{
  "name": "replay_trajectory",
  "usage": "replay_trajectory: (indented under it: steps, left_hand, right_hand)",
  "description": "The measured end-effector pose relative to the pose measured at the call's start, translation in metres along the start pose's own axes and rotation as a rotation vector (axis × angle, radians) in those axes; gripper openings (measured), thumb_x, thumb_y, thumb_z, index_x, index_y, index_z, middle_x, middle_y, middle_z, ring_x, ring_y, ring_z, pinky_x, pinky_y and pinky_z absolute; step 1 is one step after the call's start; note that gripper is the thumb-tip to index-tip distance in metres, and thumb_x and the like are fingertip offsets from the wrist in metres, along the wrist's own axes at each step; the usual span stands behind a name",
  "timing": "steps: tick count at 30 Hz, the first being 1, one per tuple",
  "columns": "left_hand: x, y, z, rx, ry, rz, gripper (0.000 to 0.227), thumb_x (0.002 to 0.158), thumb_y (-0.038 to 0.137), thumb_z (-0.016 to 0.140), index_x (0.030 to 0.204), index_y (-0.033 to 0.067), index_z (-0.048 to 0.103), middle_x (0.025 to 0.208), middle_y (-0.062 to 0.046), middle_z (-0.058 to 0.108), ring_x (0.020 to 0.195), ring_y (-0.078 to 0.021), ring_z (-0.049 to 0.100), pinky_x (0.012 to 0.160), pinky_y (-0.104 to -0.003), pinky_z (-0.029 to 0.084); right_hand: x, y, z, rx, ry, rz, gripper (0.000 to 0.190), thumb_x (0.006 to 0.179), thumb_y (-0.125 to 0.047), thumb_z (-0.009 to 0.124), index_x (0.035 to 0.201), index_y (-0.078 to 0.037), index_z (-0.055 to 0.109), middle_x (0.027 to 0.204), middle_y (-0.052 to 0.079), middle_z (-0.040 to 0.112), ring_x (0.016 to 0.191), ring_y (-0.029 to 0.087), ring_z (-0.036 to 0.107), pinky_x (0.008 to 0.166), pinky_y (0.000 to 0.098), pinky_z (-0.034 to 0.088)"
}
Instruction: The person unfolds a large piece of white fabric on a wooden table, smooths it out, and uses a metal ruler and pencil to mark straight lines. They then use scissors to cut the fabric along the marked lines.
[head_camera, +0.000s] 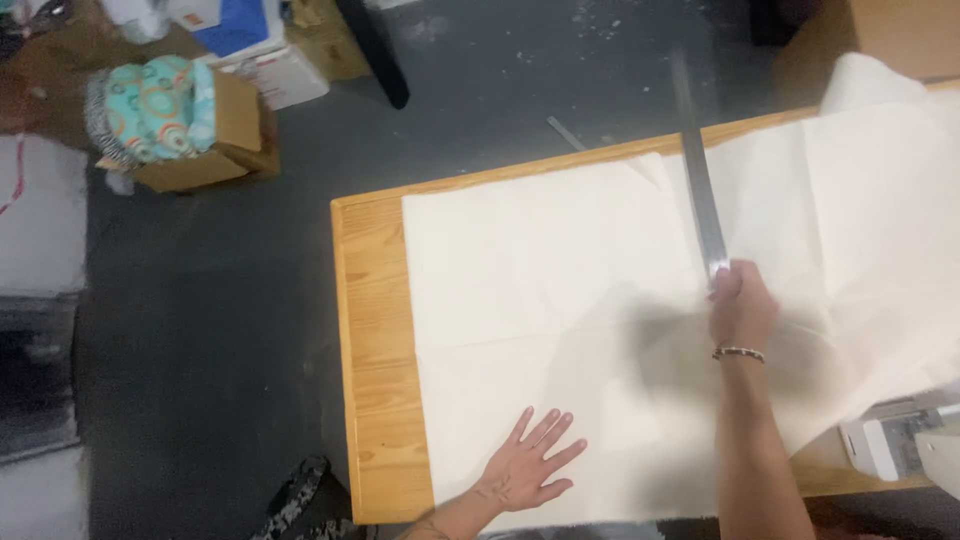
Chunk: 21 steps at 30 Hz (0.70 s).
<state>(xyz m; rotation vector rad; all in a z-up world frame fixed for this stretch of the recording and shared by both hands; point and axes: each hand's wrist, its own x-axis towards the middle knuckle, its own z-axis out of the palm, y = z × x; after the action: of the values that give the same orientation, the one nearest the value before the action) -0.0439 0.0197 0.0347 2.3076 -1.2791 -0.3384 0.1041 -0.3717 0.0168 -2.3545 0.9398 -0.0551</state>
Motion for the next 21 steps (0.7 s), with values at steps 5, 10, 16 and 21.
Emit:
replay_trajectory:
  steps: [5, 10, 16, 21]
  left_hand:
    - [-0.029, -0.004, -0.003, -0.095, 0.081, 0.133, 0.05, 0.11, 0.03, 0.045, 0.155, 0.0105, 0.035, 0.161, -0.025, 0.032, 0.149, -0.0414, 0.035, 0.122, -0.061, 0.019]
    - [-0.015, -0.083, 0.019, 0.126, 0.37, -0.326, 0.06, 0.1, 0.034, 0.056, 0.153, 0.0108, 0.04, 0.156, -0.026, 0.035, 0.147, -0.0423, 0.031, 0.119, -0.063, 0.017]
    - [0.04, -0.15, -0.071, 0.033, 0.634, -0.855, 0.071, 0.099, 0.042, 0.052, 0.154, 0.0018, 0.034, 0.16, -0.028, 0.026, 0.151, -0.0385, 0.023, 0.126, -0.05, 0.015]
    - [0.067, -0.172, -0.082, -0.07, 0.459, -0.988, 0.078, 0.101, 0.052, 0.04, 0.16, 0.0051, 0.018, 0.167, -0.02, 0.011, 0.156, -0.029, 0.009, 0.128, -0.042, 0.005]
  right_hand:
    - [-0.007, -0.073, -0.037, -0.059, 0.032, -0.473, 0.029, 0.106, -0.026, 0.046, 0.118, -0.013, 0.069, 0.108, 0.012, 0.073, 0.101, 0.038, 0.066, 0.088, 0.0453, 0.046]
    - [0.037, -0.109, 0.015, -0.25, -0.118, -0.647, 0.028, 0.106, -0.037, 0.045, 0.105, -0.025, 0.07, 0.099, 0.008, 0.074, 0.1, 0.034, 0.066, 0.097, 0.0463, 0.037]
    - [0.04, -0.12, 0.055, -0.387, -0.289, -0.609, 0.037, 0.105, -0.054, 0.048, 0.106, -0.026, 0.072, 0.106, 0.005, 0.076, 0.113, 0.028, 0.064, 0.112, 0.045, 0.029]
    - [0.047, -0.115, 0.077, -0.508, -0.296, -0.568, 0.038, 0.105, -0.059, 0.046, 0.105, -0.03, 0.071, 0.103, 0.0, 0.076, 0.108, 0.022, 0.066, 0.108, 0.0409, 0.03]
